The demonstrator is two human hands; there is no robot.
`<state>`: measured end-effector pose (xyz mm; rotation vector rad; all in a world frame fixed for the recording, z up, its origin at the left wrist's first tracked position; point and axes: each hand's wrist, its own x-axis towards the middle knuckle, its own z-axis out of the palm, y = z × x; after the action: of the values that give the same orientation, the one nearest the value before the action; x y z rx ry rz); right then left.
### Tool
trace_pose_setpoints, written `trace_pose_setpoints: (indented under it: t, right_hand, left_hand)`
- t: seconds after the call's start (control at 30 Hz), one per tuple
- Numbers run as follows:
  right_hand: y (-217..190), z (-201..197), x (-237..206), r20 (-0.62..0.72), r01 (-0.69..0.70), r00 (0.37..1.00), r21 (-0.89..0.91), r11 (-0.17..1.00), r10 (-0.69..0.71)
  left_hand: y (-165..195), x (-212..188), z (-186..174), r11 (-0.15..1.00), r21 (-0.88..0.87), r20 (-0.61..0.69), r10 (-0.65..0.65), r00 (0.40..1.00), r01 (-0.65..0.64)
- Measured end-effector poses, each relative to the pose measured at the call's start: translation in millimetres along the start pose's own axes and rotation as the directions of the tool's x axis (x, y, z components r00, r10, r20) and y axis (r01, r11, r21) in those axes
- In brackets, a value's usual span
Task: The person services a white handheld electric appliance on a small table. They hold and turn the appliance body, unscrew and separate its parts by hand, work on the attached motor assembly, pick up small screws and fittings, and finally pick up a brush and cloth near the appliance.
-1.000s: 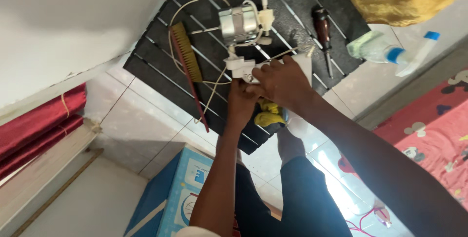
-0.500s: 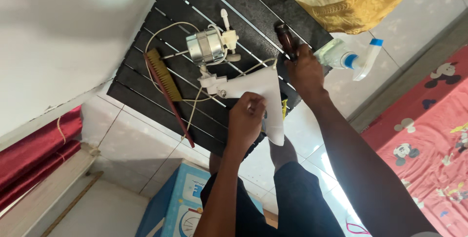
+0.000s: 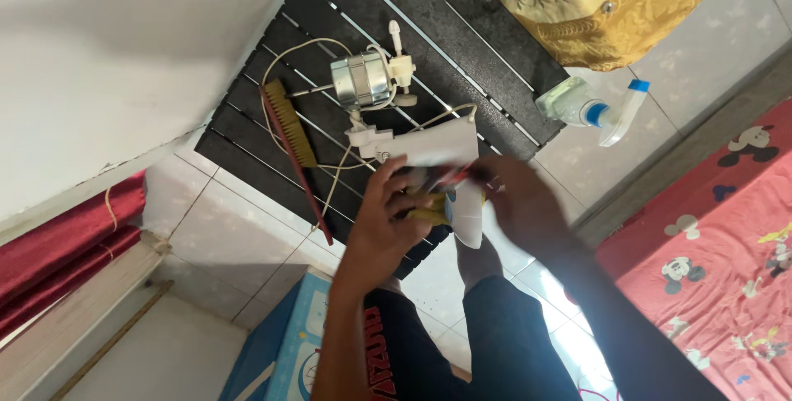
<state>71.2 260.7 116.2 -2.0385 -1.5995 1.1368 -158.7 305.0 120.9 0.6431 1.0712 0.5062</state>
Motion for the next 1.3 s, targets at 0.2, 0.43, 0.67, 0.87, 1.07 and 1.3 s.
trace_pose_setpoints:
  t: [0.2, 0.43, 0.67, 0.87, 1.07, 1.3]
  right_hand:
    - [-47.3, 55.7, 4.7, 0.182, 0.458, 0.872, 0.024, 0.889, -0.454]
    - [-46.7, 83.3, 10.4, -0.074, 0.136, 0.989, 0.15, 0.979, -0.126]
    - [-8.8, 121.3, 27.8, 0.469, -0.658, 0.746, 0.628, 0.415, 0.474]
    - [-18.6, 136.1, 33.2, 0.561, -0.664, 0.706, 0.736, 0.131, 0.432]
    - [-36.3, 119.0, 34.0, 0.046, -0.423, 0.898, 0.371, 0.827, 0.438]
    - [-24.9, 105.3, 52.7, -0.098, 0.244, 0.962, -0.121, 0.962, -0.256]
  left_hand:
    - [36.4, -56.2, -27.7, 0.934, 0.314, -0.271, -0.086, 0.959, 0.173]
    - [34.1, -91.6, -37.3, 0.842, 0.51, -0.569, 0.177, 0.803, 0.176]
    - [21.3, -82.6, -36.4, 0.742, 0.664, -0.522, 0.372, 0.767, 0.092]
    - [19.6, -65.6, -24.9, 0.689, 0.719, -0.474, 0.398, 0.786, 0.085]
    - [30.8, -66.4, -18.1, 0.627, 0.77, -0.441, 0.393, 0.807, 0.115]
    - [34.6, -63.3, -14.4, 0.617, 0.781, -0.417, 0.401, 0.816, 0.096]
